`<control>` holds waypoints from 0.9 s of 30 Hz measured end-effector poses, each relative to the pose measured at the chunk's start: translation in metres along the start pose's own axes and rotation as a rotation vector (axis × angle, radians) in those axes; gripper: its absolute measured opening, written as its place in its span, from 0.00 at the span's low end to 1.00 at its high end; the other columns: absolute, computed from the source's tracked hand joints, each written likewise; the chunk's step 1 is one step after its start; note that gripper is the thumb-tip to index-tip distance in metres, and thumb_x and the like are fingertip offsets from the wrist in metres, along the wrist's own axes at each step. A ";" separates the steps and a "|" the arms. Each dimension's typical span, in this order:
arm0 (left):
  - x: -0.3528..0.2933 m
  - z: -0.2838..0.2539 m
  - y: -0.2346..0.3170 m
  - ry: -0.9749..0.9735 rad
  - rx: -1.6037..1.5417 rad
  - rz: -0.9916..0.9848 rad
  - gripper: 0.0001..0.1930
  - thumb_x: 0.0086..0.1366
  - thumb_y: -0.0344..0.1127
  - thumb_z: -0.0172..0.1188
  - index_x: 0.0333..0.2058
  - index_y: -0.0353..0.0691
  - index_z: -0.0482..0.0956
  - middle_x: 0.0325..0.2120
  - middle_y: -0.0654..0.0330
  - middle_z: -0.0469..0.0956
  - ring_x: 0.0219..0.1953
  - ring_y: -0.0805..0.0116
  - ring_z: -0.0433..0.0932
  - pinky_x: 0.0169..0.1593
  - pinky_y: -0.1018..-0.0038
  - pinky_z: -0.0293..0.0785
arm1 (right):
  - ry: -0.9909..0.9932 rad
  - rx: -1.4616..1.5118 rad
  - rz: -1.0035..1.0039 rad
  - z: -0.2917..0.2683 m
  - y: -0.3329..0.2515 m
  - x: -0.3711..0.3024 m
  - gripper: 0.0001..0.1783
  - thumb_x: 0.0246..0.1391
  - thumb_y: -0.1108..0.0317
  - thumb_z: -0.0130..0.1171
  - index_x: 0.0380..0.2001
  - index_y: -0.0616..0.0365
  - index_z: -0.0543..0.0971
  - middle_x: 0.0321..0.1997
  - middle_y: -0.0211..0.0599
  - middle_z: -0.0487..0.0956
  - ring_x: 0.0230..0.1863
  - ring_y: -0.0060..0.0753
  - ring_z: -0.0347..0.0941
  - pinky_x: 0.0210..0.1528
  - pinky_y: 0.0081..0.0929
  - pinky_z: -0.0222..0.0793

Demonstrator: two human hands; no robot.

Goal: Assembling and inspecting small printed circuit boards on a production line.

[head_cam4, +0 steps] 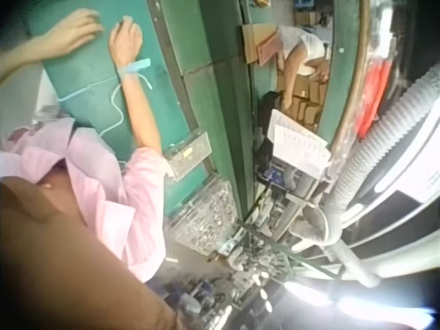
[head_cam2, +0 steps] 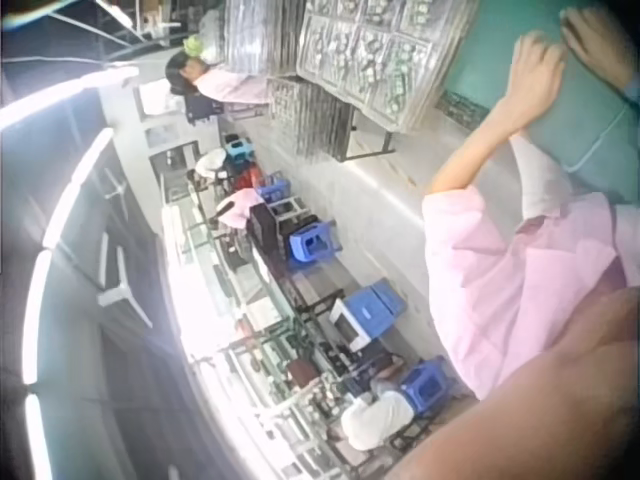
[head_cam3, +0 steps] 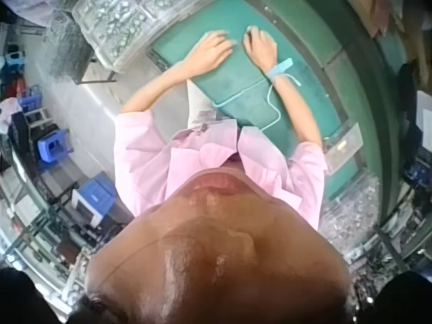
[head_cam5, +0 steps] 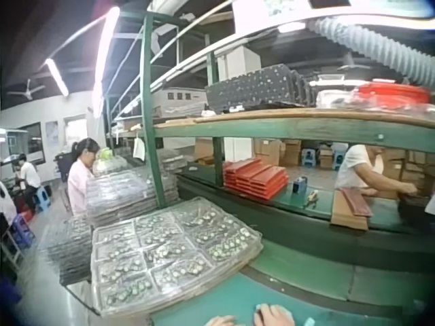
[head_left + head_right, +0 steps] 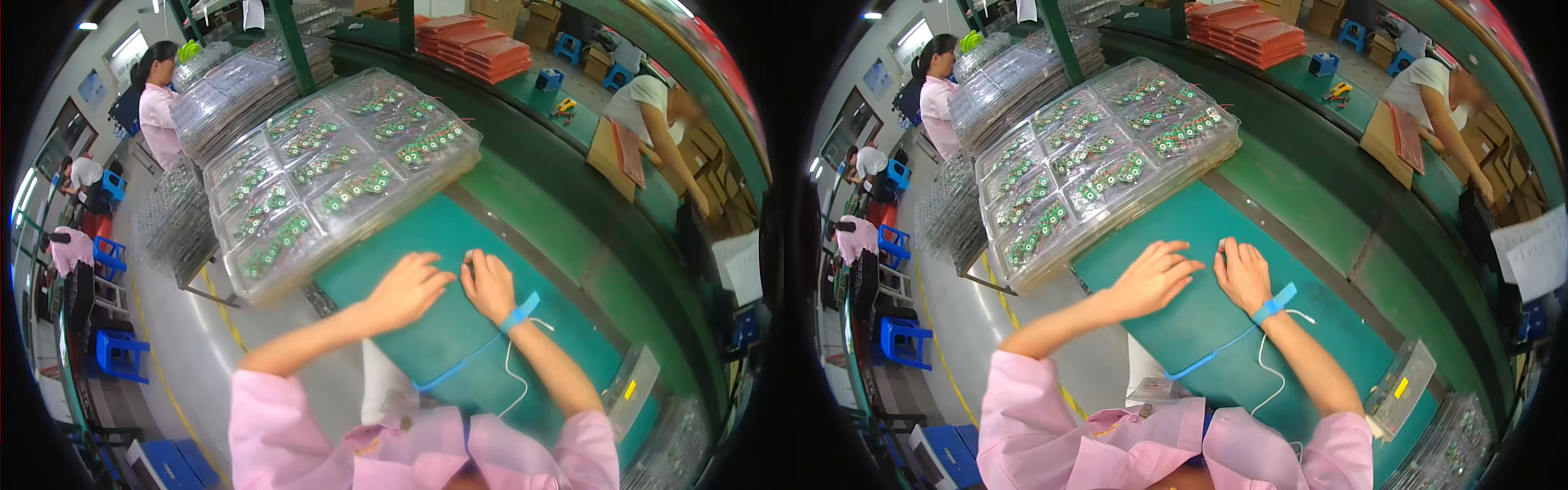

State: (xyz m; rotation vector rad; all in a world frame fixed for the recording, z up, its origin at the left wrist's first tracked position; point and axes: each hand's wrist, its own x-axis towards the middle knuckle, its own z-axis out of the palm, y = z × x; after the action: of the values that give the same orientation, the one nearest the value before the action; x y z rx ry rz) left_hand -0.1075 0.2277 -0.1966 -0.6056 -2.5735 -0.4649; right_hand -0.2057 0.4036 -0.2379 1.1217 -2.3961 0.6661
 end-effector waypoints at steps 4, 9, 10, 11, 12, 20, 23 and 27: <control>-0.025 0.035 0.030 0.046 -0.137 -0.191 0.16 0.58 0.31 0.56 0.46 0.41 0.73 0.39 0.59 0.73 0.55 0.58 0.66 0.54 0.66 0.63 | 0.013 -0.007 -0.013 0.004 0.010 -0.001 0.10 0.50 0.67 0.53 0.37 0.54 0.70 0.27 0.36 0.73 0.28 0.42 0.70 0.32 0.33 0.67; -0.036 0.050 0.031 0.014 -0.102 -0.193 0.17 0.56 0.26 0.54 0.46 0.38 0.73 0.43 0.53 0.74 0.51 0.53 0.69 0.53 0.64 0.63 | -0.117 0.098 0.064 0.040 0.013 0.013 0.07 0.45 0.68 0.48 0.27 0.60 0.72 0.24 0.45 0.76 0.24 0.52 0.72 0.24 0.44 0.68; -0.028 0.077 0.024 -0.017 -0.115 -0.178 0.16 0.58 0.26 0.53 0.46 0.37 0.73 0.43 0.52 0.74 0.51 0.52 0.69 0.54 0.64 0.63 | -0.213 0.039 0.074 0.042 0.034 0.010 0.05 0.44 0.69 0.49 0.25 0.58 0.71 0.23 0.44 0.76 0.23 0.49 0.73 0.22 0.42 0.68; -0.032 0.071 0.027 -0.018 -0.083 -0.178 0.16 0.58 0.27 0.52 0.47 0.36 0.72 0.43 0.52 0.74 0.51 0.52 0.68 0.54 0.63 0.63 | -0.050 0.051 0.036 0.027 0.017 0.020 0.04 0.43 0.69 0.50 0.22 0.58 0.70 0.22 0.44 0.76 0.23 0.47 0.73 0.22 0.40 0.68; -0.034 0.065 0.029 -0.017 -0.053 -0.176 0.15 0.59 0.27 0.51 0.47 0.36 0.72 0.44 0.52 0.74 0.52 0.52 0.68 0.54 0.63 0.62 | 0.043 0.007 -0.014 0.008 0.008 0.027 0.05 0.42 0.69 0.51 0.21 0.58 0.68 0.21 0.43 0.75 0.22 0.46 0.73 0.22 0.39 0.68; -0.035 0.059 0.038 -0.058 -0.055 -0.148 0.15 0.66 0.31 0.47 0.49 0.36 0.71 0.49 0.50 0.70 0.54 0.53 0.66 0.56 0.63 0.60 | 0.349 -0.157 -0.001 -0.199 -0.017 -0.047 0.09 0.46 0.66 0.54 0.23 0.57 0.66 0.18 0.36 0.70 0.18 0.38 0.70 0.20 0.31 0.67; -0.037 0.057 0.040 -0.064 -0.034 -0.174 0.15 0.66 0.31 0.46 0.50 0.37 0.70 0.50 0.50 0.69 0.54 0.54 0.66 0.56 0.64 0.60 | 0.197 -0.200 0.222 -0.252 -0.004 -0.108 0.11 0.45 0.66 0.54 0.29 0.56 0.65 0.22 0.36 0.71 0.20 0.41 0.70 0.22 0.33 0.67; -0.042 0.055 0.037 -0.080 -0.023 -0.179 0.15 0.68 0.33 0.45 0.51 0.38 0.70 0.52 0.50 0.67 0.55 0.54 0.65 0.56 0.63 0.60 | 0.269 -0.329 0.736 -0.328 0.008 -0.199 0.17 0.42 0.77 0.51 0.39 0.52 0.68 0.34 0.35 0.75 0.29 0.33 0.72 0.31 0.28 0.70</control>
State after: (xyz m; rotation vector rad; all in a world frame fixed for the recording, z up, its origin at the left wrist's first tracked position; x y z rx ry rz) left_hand -0.0753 0.2679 -0.2553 -0.4108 -2.7149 -0.5394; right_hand -0.0412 0.7152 -0.0851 -0.0115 -2.5176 0.5544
